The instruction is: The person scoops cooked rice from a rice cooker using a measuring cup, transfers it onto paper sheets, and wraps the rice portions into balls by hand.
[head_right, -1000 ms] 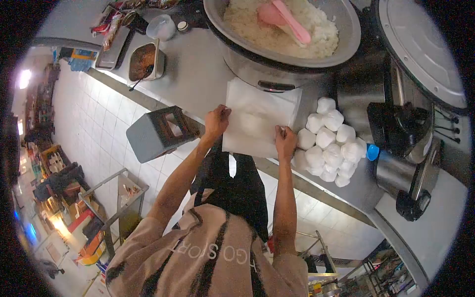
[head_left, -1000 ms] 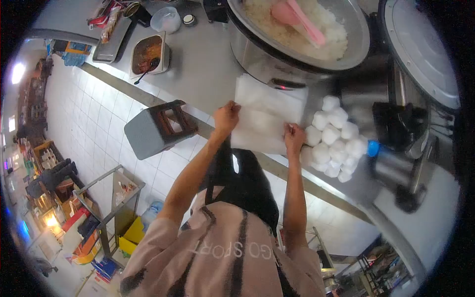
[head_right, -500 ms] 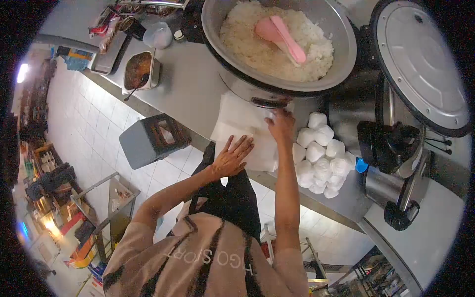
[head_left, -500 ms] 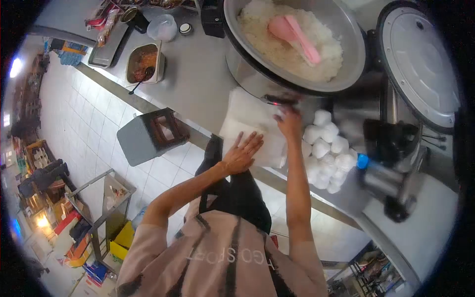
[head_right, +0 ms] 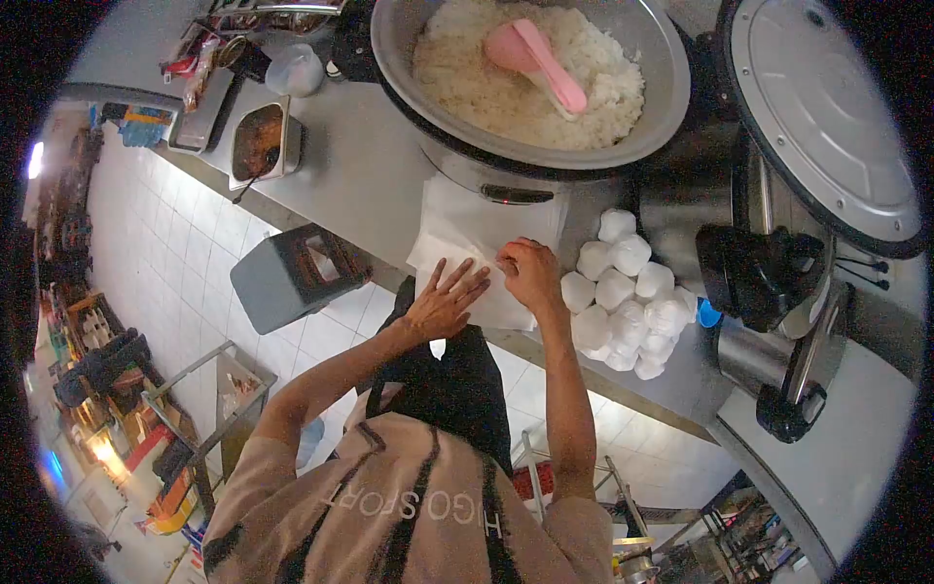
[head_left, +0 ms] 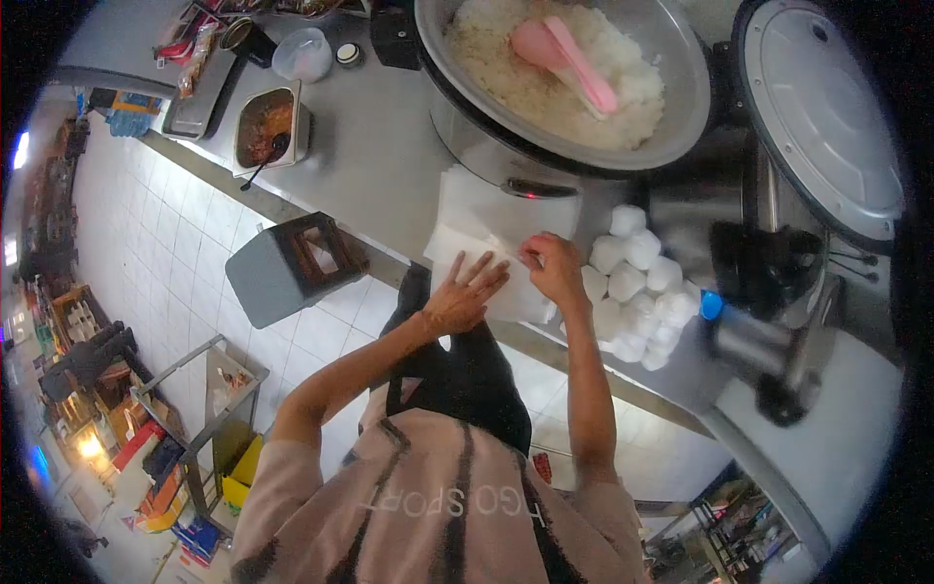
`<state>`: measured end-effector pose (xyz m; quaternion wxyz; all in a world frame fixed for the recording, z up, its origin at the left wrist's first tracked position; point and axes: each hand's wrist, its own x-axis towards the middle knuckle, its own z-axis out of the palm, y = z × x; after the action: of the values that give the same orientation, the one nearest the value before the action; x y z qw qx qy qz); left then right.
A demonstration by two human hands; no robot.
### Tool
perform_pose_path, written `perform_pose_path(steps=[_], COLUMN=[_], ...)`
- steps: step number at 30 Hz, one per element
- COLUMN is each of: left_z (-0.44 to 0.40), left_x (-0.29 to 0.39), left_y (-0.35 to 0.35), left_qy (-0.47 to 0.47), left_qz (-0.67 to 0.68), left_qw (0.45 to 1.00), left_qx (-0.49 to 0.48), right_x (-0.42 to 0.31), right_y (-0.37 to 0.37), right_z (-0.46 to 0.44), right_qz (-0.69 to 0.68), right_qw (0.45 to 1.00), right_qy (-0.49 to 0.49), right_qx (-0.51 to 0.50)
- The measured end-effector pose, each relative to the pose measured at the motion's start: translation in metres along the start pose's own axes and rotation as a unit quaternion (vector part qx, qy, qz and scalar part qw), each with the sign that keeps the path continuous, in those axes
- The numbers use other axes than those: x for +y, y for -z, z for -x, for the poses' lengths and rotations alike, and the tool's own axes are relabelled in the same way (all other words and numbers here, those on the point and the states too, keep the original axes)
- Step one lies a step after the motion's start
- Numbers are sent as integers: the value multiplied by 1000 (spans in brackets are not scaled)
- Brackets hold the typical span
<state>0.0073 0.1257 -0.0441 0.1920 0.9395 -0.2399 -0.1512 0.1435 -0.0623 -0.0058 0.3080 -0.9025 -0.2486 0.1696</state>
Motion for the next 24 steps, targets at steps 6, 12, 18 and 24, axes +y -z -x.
perform_pose_path(steps=[6,12,18,24], left_z=[-5,2,17,43], left_x=[2,-9,-31,-16], left_y=[3,-18,-10,10], left_qy=[-7,25,-18,-181], left_qz=[-26,5,8,211], left_qw=[1000,997,999,956], left_qx=[7,-71,-32,93], right_x=[-15,-32,-30,-29], right_y=[-32,-67,-96,-112], right_z=[5,56,69,75], right_qz=[-5,-6,-7,-13], right_qw=[996,990,978,966], right_qy=[25,30,36,25], right_qx=[81,134,205,257])
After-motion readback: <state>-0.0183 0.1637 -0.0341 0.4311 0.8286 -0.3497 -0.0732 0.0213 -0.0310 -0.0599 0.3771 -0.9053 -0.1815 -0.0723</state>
